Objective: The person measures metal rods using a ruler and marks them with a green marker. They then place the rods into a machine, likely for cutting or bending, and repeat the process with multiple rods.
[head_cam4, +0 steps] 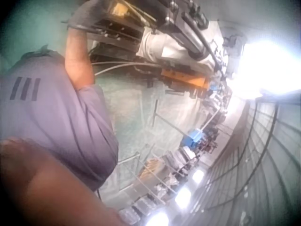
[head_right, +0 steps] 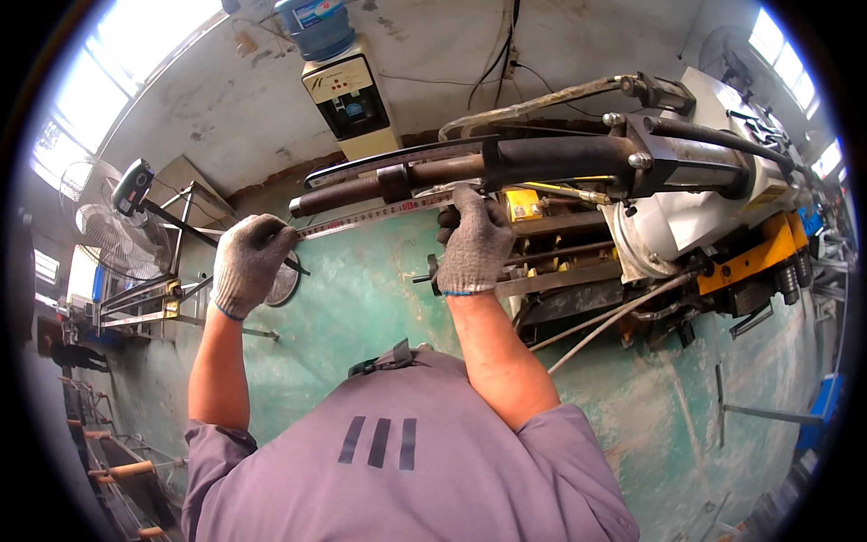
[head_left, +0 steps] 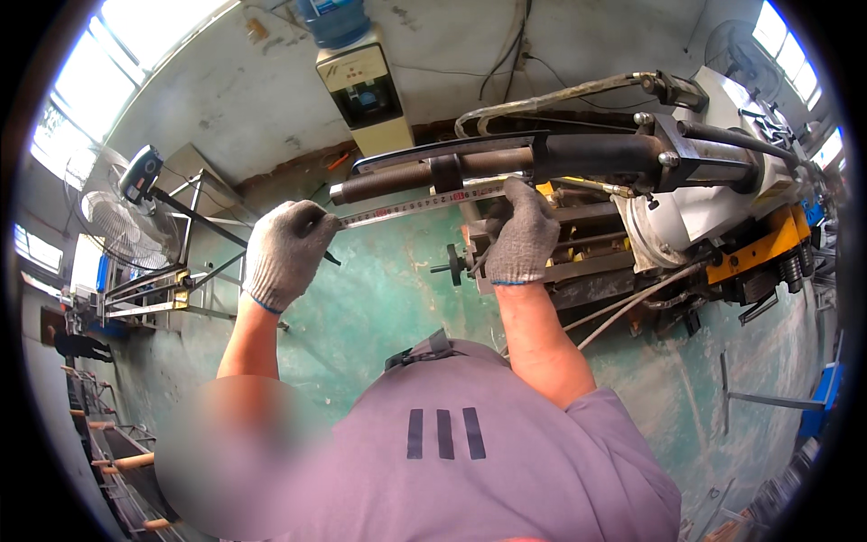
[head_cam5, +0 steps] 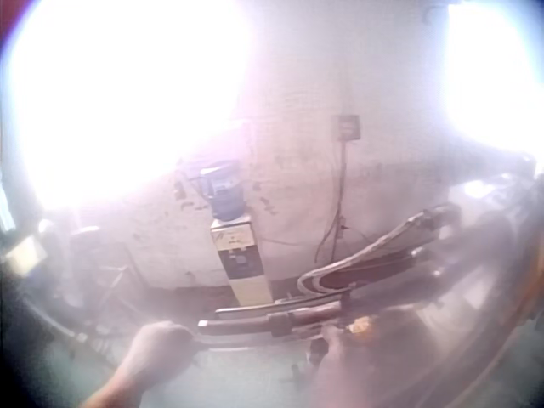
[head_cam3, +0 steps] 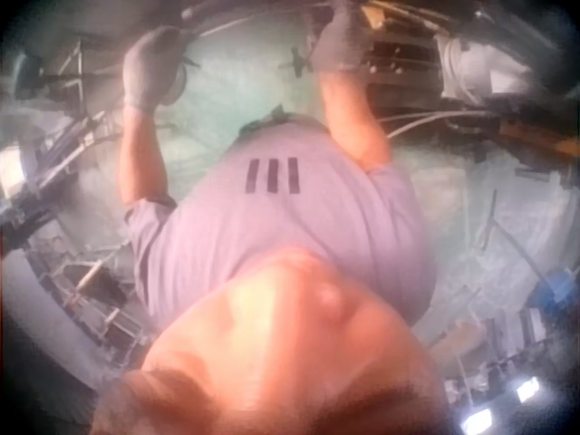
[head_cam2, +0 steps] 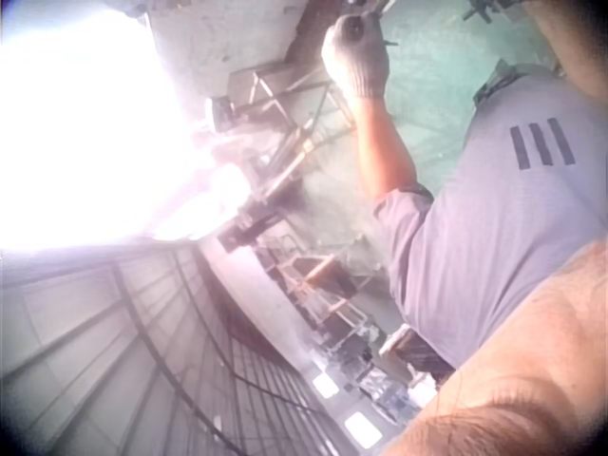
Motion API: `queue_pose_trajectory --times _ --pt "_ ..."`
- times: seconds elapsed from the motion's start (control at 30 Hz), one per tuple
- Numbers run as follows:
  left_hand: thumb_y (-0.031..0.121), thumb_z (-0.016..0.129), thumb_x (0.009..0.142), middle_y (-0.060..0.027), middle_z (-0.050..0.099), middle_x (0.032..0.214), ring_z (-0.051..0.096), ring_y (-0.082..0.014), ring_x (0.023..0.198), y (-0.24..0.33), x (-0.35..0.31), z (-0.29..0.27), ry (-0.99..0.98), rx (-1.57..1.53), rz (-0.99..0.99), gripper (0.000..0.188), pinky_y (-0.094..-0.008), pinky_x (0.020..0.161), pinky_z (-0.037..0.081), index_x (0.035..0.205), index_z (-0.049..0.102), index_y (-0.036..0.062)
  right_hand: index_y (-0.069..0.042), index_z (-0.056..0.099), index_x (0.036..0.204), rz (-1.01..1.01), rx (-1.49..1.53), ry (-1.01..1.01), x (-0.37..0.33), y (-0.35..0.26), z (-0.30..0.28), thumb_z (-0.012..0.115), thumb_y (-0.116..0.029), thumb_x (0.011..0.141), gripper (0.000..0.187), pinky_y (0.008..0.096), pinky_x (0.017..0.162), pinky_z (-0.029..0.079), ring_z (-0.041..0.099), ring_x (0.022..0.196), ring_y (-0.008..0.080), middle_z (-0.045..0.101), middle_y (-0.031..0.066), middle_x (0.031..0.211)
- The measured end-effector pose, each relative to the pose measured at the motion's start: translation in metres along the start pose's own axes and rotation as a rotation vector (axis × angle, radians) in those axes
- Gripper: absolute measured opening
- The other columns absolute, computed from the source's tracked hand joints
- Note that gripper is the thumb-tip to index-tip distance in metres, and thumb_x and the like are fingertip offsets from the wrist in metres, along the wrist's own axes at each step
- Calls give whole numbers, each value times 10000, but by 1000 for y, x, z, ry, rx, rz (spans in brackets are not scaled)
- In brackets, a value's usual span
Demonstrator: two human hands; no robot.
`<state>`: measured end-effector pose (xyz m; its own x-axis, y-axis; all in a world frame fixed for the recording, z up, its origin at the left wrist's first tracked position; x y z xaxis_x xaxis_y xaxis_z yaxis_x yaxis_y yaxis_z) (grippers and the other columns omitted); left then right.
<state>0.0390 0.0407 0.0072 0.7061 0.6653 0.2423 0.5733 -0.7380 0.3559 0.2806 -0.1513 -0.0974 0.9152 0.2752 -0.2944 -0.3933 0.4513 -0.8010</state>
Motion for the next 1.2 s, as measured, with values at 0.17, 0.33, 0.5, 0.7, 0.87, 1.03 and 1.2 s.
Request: queue_pose_trajectory --times 0.17,0.33,0.5,0.7,0.87,1.03,1.2 --pt "274 740 956 -198 727 949 712 -380 904 3 0 0 -3 -31 -13 260 -448 835 570 980 789 20 -68 665 791 9 35 -19 3 3 -1 789 -221 923 237 280 494 438 568 504 137 652 47 673" --pt "276 747 952 -198 730 951 720 -375 899 4 0 -1 0 -58 -28 261 -439 832 574 980 792 20 -71 666 790 11 37 -11 1 1 0 789 -219 925 235 278 494 437 566 510 134 646 44 667" --pt "288 737 950 -198 732 950 720 -376 900 3 1 0 1 -28 -15 273 -439 835 575 986 795 24 -69 667 791 8 28 -28 2 2 -2 795 -239 923 250 273 498 439 568 512 132 646 41 668" --pt "296 732 947 -197 736 954 720 -376 904 2 2 1 -10 -19 -19 279 -443 840 574 989 796 27 -70 674 793 19 17 -15 2 3 -1 797 -249 919 251 271 500 438 570 511 129 646 37 665" --pt "303 737 949 -197 736 952 719 -374 906 5 1 -1 -8 -27 -29 285 -441 839 571 991 796 27 -69 678 791 14 27 -22 2 1 -1 795 -240 918 243 274 498 437 567 498 130 647 36 654" --pt "303 738 950 -198 735 952 720 -375 908 6 1 -1 -14 -27 -30 286 -443 840 571 987 794 26 -72 676 786 25 34 -14 3 3 -2 791 -233 920 239 274 496 436 566 492 131 648 35 650" --pt "303 739 950 -198 736 958 720 -379 913 4 1 -1 0 -10 -33 287 -445 845 572 985 791 23 -78 672 777 20 14 -30 1 0 0 790 -228 921 239 273 493 432 566 492 128 646 34 645"
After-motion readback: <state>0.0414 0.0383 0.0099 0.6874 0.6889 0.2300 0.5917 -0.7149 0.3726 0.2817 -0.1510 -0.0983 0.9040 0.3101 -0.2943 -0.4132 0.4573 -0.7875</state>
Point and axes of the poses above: each hand's wrist, its own x-axis towards the middle knuckle, its own z-axis out of the palm, y = z × x, the point moved 6 cm from there along x, towards the middle knuckle
